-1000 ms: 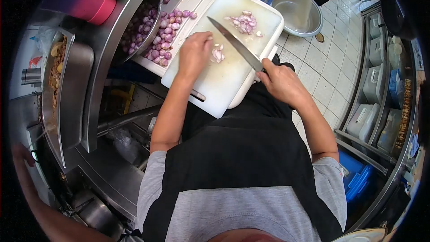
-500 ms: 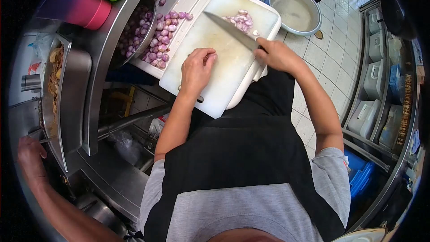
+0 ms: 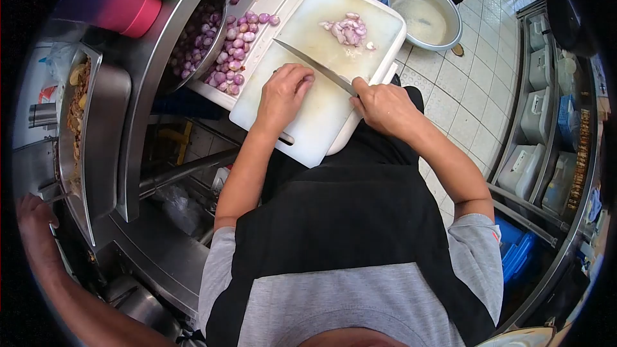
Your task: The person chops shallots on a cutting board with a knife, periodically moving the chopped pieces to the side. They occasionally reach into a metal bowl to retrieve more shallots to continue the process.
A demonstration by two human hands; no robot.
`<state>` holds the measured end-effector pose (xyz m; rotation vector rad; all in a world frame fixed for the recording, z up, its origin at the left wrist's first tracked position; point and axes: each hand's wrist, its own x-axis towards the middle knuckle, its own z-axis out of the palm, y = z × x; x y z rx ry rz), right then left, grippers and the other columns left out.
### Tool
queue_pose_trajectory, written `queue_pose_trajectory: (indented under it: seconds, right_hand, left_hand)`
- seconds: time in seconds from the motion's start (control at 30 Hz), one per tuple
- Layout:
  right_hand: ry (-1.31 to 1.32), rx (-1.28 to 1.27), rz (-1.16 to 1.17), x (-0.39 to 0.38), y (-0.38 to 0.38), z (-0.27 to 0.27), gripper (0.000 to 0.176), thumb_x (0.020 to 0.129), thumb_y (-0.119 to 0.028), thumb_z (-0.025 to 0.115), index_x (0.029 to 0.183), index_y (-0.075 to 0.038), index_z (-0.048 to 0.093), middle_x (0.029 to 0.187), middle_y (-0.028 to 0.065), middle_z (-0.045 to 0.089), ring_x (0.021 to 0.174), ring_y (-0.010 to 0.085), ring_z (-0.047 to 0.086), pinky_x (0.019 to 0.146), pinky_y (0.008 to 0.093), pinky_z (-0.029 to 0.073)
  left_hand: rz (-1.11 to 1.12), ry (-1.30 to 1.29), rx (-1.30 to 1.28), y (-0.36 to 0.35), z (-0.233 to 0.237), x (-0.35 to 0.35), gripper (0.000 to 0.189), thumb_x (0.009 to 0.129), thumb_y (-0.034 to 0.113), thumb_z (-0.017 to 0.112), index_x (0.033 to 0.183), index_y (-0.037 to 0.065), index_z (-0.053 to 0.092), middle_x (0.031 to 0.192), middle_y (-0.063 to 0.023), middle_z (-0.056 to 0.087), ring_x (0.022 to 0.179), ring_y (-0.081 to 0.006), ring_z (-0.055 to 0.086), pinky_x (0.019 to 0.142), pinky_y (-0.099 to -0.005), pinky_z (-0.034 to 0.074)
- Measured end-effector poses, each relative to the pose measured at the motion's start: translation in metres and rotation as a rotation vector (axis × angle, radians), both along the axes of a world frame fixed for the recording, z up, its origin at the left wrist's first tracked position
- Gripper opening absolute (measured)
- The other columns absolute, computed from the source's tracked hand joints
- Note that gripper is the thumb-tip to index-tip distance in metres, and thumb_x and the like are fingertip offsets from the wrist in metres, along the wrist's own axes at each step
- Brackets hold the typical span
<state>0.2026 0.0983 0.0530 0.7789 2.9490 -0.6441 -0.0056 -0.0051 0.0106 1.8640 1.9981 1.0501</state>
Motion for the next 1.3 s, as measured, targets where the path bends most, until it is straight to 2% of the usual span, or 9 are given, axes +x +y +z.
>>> queue_pose_trajectory:
  seconds: [0.07, 0.43, 0.53, 0.57, 0.63, 0.83, 0.97, 1.13, 1.3]
  right_hand:
    - [-0.012, 0.007, -0.005, -0.007, 0.002, -0.003, 0.024, 0.093, -0.022, 0.056, 0.098, 0.000, 0.050, 0.070, 0.0224, 0.066, 0.070, 0.0413, 0.067, 0.063, 0.0511, 0.053]
    - [-0.219, -0.003, 0.113, -0.019, 0.004, 0.037, 0.017, 0.088, -0.009, 0.051, 0.098, 0.004, 0.050, 0.072, 0.0224, 0.067, 0.070, 0.0393, 0.069, 0.061, 0.0493, 0.054]
    - [-0.077, -0.006, 0.061, -0.021, 0.002, 0.004, 0.016, 0.087, -0.007, 0.050, 0.099, 0.005, 0.051, 0.072, 0.0223, 0.067, 0.071, 0.0388, 0.069, 0.061, 0.0484, 0.055]
    - [-0.079, -0.006, 0.061, -0.022, 0.004, -0.002, 0.016, 0.087, -0.007, 0.050, 0.099, 0.005, 0.051, 0.072, 0.0223, 0.067, 0.071, 0.0388, 0.069, 0.061, 0.0484, 0.055]
    - [-0.024, -0.014, 0.075, -0.026, 0.007, -0.002, 0.025, 0.096, -0.022, 0.052, 0.101, 0.002, 0.046, 0.070, 0.0227, 0.065, 0.071, 0.0422, 0.067, 0.063, 0.0510, 0.053]
    - [-0.177, -0.012, 0.088, -0.021, 0.002, 0.031, 0.025, 0.096, -0.022, 0.053, 0.099, 0.001, 0.045, 0.069, 0.0224, 0.065, 0.069, 0.0427, 0.065, 0.061, 0.0513, 0.052]
    - [-0.053, -0.058, 0.028, -0.027, 0.004, -0.007, 0.023, 0.093, -0.018, 0.051, 0.104, 0.003, 0.050, 0.076, 0.0222, 0.068, 0.073, 0.0425, 0.067, 0.064, 0.0512, 0.053]
    - [-0.222, -0.075, 0.071, -0.031, 0.007, 0.040, 0.024, 0.095, -0.021, 0.052, 0.102, 0.001, 0.048, 0.076, 0.0230, 0.068, 0.075, 0.0419, 0.068, 0.065, 0.0518, 0.053]
    - [-0.087, -0.065, 0.021, -0.031, 0.000, 0.000, 0.025, 0.096, -0.023, 0.054, 0.098, 0.001, 0.045, 0.069, 0.0239, 0.064, 0.070, 0.0438, 0.065, 0.062, 0.0528, 0.051]
  left_hand:
    - [0.172, -0.052, -0.056, 0.005, -0.006, 0.007, 0.018, 0.081, 0.004, 0.070, 0.099, 0.004, 0.067, 0.099, -0.0117, 0.067, 0.093, -0.0306, 0.064, 0.080, -0.0396, 0.052]
    - [0.158, -0.012, 0.035, 0.004, -0.004, 0.006, 0.012, 0.082, 0.006, 0.070, 0.094, 0.004, 0.071, 0.091, -0.0115, 0.069, 0.086, -0.0302, 0.066, 0.076, -0.0384, 0.053]
    - [0.166, -0.027, 0.043, 0.004, -0.003, 0.006, 0.012, 0.081, 0.005, 0.070, 0.093, 0.004, 0.071, 0.091, -0.0111, 0.069, 0.086, -0.0301, 0.066, 0.076, -0.0384, 0.053]
    - [0.165, -0.040, 0.046, 0.004, -0.002, 0.007, 0.012, 0.081, 0.005, 0.070, 0.093, 0.004, 0.070, 0.091, -0.0110, 0.069, 0.085, -0.0301, 0.066, 0.076, -0.0385, 0.053]
    - [0.166, -0.021, 0.066, 0.005, -0.004, 0.007, 0.011, 0.081, 0.004, 0.069, 0.092, 0.004, 0.070, 0.091, -0.0109, 0.069, 0.085, -0.0299, 0.066, 0.076, -0.0384, 0.053]
    - [0.159, 0.009, 0.100, 0.004, -0.006, 0.006, 0.011, 0.081, 0.004, 0.069, 0.092, 0.004, 0.070, 0.091, -0.0105, 0.069, 0.086, -0.0294, 0.066, 0.077, -0.0381, 0.052]
    - [0.160, -0.020, 0.103, 0.004, -0.007, 0.006, 0.009, 0.081, 0.005, 0.070, 0.090, 0.004, 0.069, 0.090, -0.0106, 0.069, 0.085, -0.0297, 0.066, 0.077, -0.0380, 0.052]
    - [0.163, -0.034, 0.096, 0.004, -0.005, 0.007, 0.008, 0.082, 0.005, 0.070, 0.089, 0.004, 0.069, 0.089, -0.0103, 0.069, 0.084, -0.0295, 0.066, 0.076, -0.0384, 0.052]
    - [0.174, -0.028, 0.125, 0.004, -0.007, 0.006, 0.008, 0.081, 0.005, 0.070, 0.089, 0.004, 0.068, 0.088, -0.0099, 0.069, 0.083, -0.0293, 0.066, 0.075, -0.0389, 0.052]
